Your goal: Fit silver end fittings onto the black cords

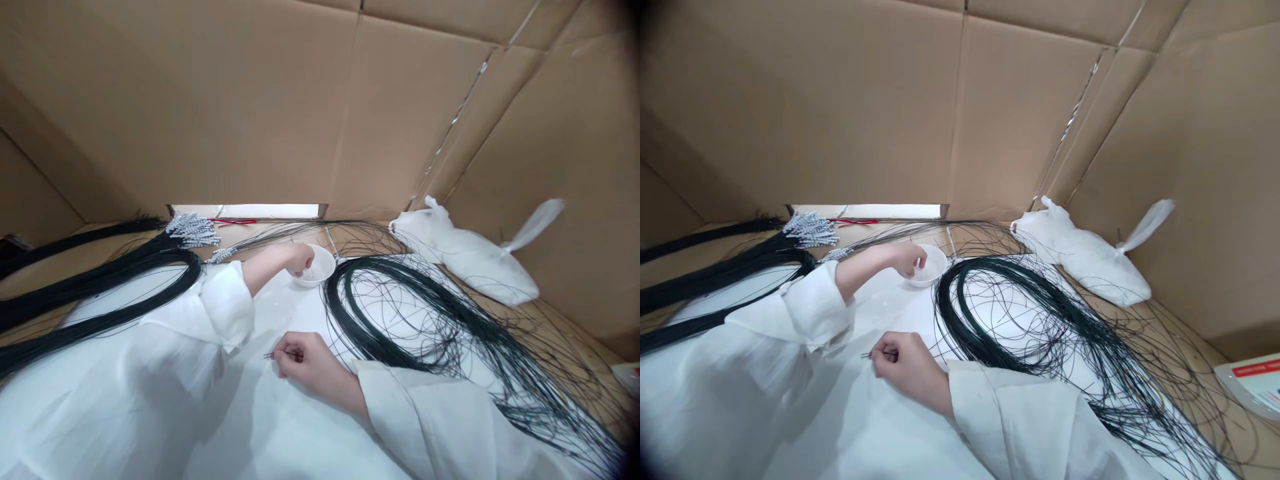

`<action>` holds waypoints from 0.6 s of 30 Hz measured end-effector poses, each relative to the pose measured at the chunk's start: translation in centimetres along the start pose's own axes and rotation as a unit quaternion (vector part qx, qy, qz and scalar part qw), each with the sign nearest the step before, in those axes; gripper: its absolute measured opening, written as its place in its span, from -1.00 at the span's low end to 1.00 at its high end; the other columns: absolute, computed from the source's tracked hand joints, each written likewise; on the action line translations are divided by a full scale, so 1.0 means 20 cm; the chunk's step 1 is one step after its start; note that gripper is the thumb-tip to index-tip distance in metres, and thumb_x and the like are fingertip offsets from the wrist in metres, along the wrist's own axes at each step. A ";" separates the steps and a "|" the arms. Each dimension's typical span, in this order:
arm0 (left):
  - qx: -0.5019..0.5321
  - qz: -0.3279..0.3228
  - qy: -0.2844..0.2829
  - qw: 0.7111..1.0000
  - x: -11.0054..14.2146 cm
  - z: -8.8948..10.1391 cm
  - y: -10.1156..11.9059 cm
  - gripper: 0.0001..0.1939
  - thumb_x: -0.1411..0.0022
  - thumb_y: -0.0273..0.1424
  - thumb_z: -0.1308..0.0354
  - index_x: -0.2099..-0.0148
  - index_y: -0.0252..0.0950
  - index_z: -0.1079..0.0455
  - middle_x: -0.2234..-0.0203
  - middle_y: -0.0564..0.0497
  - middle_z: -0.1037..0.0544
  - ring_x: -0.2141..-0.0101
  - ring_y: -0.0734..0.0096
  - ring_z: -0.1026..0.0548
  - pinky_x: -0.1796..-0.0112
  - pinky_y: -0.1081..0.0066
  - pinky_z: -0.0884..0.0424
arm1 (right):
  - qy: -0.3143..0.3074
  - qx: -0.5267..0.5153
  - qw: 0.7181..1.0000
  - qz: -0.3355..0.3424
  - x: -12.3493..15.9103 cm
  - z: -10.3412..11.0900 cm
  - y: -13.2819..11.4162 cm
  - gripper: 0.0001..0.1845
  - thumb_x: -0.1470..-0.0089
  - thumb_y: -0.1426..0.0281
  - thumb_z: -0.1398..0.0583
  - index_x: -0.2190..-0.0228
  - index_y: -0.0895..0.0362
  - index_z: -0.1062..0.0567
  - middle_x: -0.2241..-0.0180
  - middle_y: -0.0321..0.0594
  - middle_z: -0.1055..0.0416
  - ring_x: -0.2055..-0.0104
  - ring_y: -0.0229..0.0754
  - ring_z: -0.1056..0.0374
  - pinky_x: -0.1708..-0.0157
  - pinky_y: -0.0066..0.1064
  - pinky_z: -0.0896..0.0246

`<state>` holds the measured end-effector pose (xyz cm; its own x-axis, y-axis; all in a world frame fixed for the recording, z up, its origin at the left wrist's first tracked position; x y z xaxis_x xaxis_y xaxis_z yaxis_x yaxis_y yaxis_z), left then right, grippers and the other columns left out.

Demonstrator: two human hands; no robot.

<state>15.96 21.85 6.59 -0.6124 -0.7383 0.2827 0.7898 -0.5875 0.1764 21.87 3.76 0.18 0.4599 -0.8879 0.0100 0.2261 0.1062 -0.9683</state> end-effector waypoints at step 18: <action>0.021 0.030 -0.048 0.998 -0.04 -0.10 -0.04 -0.75 -0.21 -0.32 -0.06 0.13 -0.38 -0.34 0.24 -0.04 -0.45 0.28 0.36 -0.44 0.27 0.28 -0.41 | -0.002 0.004 1.000 0.016 -0.01 -0.01 0.04 -0.85 0.03 0.49 -0.05 0.48 0.21 -0.43 0.59 -0.28 -0.37 0.53 -0.34 -0.26 0.48 -0.55 -0.12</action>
<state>15.82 22.32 4.38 -0.5589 -0.7360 0.3821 0.8272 -0.5271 0.1948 21.84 3.93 -0.57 0.4702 -0.8823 -0.0209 0.2173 0.1387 -0.9662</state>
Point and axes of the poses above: each hand's wrist, its own x-axis away from the middle knuckle, its own z-axis out of the back of the hand, y = z × x, the point moved 2 cm from there along -x, towards the middle knuckle
